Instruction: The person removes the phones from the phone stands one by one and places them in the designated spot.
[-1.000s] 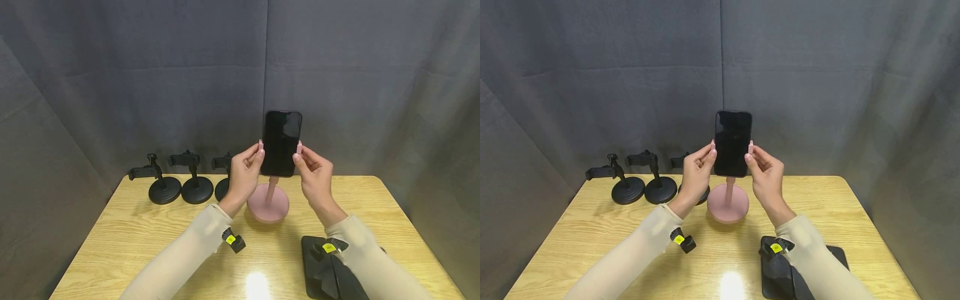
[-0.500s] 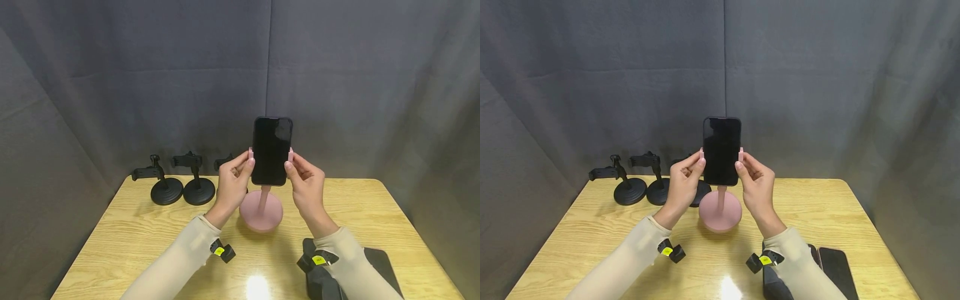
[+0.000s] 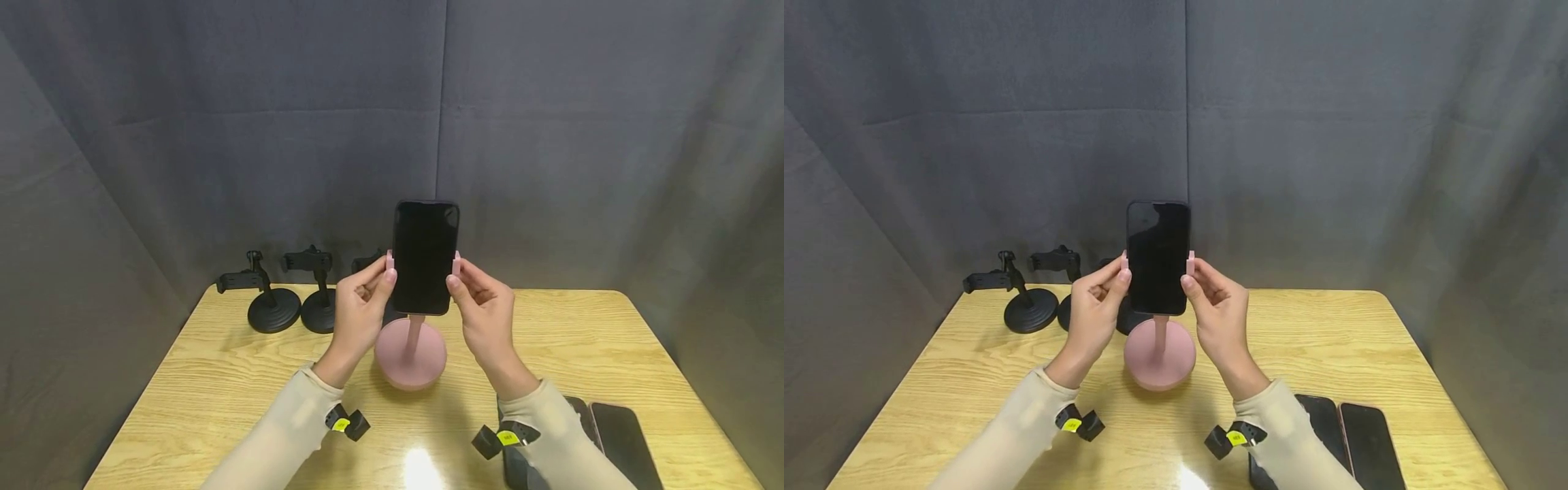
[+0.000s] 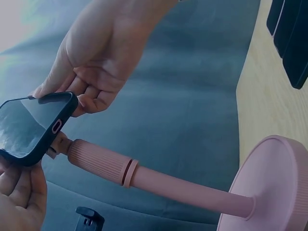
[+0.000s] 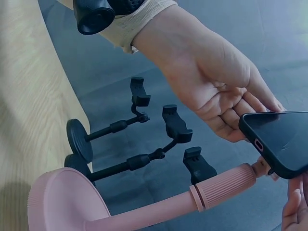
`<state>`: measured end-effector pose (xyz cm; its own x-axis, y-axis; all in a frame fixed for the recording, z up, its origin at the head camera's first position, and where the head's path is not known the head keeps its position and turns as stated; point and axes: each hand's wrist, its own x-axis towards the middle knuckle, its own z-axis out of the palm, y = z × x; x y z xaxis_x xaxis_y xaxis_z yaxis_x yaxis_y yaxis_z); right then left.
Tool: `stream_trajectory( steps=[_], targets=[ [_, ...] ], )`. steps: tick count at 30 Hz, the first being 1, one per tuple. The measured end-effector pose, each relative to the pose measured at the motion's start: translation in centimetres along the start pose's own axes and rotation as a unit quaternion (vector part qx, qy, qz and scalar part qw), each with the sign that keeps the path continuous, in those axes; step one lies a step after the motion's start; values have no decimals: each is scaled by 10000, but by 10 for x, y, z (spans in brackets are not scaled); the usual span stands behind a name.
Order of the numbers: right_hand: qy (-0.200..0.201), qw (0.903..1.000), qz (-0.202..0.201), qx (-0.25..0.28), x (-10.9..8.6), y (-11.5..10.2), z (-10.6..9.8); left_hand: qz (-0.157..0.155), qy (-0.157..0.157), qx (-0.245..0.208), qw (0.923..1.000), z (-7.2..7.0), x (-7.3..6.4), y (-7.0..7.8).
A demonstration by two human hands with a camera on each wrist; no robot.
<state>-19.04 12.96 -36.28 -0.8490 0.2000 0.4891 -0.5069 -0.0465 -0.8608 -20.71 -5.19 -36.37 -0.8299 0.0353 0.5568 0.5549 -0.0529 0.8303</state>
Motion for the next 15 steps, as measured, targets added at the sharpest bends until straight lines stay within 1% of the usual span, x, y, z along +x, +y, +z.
stream_trajectory(
  steps=[3, 7, 10, 15],
  targets=[
    [-67, 10000, 46, 7, -3, 2, 2, -61, 45, 6, 10000, -3, -4, -2],
    [-118, 9999, 58, -109, -8, 5, 3, -111, 54, -13, 9999, -6, -9, -5],
    [-119, 9999, -11, -102, -10, 7, 4, -43, 33, -14, 10000, -8, -11, -7],
    [-154, 9995, -264, 90, -14, 12, 5, 75, 19, -56, 10000, -11, -15, -8]
  ],
)
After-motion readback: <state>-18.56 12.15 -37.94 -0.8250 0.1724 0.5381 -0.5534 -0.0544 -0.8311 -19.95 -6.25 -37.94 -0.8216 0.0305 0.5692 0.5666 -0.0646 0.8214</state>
